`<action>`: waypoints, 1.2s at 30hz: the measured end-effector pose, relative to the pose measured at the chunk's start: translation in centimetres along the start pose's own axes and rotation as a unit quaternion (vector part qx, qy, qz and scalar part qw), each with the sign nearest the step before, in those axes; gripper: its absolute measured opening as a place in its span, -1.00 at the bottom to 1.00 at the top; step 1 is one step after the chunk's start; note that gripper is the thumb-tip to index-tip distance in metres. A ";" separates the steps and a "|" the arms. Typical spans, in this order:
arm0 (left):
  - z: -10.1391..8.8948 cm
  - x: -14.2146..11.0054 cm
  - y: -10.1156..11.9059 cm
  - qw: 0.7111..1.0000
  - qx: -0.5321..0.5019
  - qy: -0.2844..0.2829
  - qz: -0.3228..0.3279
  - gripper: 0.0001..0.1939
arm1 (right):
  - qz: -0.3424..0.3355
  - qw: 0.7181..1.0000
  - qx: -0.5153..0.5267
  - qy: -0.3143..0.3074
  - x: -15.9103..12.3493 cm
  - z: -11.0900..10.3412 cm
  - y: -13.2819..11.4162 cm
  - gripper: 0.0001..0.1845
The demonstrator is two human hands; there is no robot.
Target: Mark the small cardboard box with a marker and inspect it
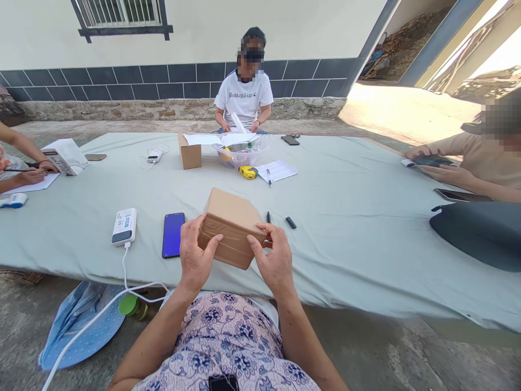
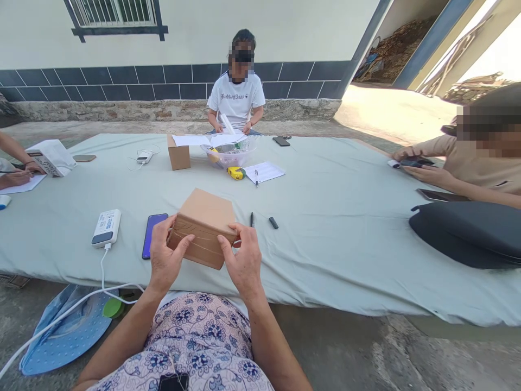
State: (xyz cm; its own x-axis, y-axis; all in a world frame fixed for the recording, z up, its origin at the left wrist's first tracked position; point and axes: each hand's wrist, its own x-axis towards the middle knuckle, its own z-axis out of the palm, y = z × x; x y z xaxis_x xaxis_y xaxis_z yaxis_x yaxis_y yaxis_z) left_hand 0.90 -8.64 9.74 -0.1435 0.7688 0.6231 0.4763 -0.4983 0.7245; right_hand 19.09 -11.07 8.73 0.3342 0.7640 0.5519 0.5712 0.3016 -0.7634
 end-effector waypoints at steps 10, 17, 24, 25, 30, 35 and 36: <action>0.1 0.1 0.1 0.995 0.010 -0.022 -0.101 -0.55 | -0.053 0.998 -0.025 0.016 0.0 -0.2 -0.1 -0.74; -0.2 0.5 0.2 0.986 0.117 -0.035 -0.113 -0.48 | -0.080 0.994 -0.077 0.011 0.1 0.1 -0.2 -0.62; -0.3 0.3 -0.6 0.996 0.072 -0.026 -0.052 -0.71 | -0.088 0.995 -0.045 0.003 0.2 -0.3 -0.1 -0.76; -0.4 0.4 -0.7 0.997 0.063 -0.024 -0.048 -0.74 | -0.092 0.995 -0.033 0.004 0.2 -0.3 -0.1 -0.77; -0.2 0.3 -0.8 0.998 0.044 -0.018 -0.040 -0.72 | -0.103 0.995 -0.004 0.014 0.2 -0.2 -0.3 -0.74; 0.5 -0.3 -0.4 0.993 0.112 -0.030 0.039 -0.25 | -0.103 0.995 0.016 0.002 0.2 -0.2 -0.9 -0.77; 0.7 -0.4 -0.2 0.989 0.134 -0.041 0.047 -0.19 | -0.102 0.995 0.020 -0.003 0.2 -0.2 -1.1 -0.78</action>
State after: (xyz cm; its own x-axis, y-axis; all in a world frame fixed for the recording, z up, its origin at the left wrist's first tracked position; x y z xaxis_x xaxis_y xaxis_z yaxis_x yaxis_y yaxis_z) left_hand 1.42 -8.57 9.14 -0.0214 0.7591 0.6506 0.6987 -0.4541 0.5528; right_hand 18.64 -11.37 9.70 0.2091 0.6879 0.6950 0.5957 0.4740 -0.6484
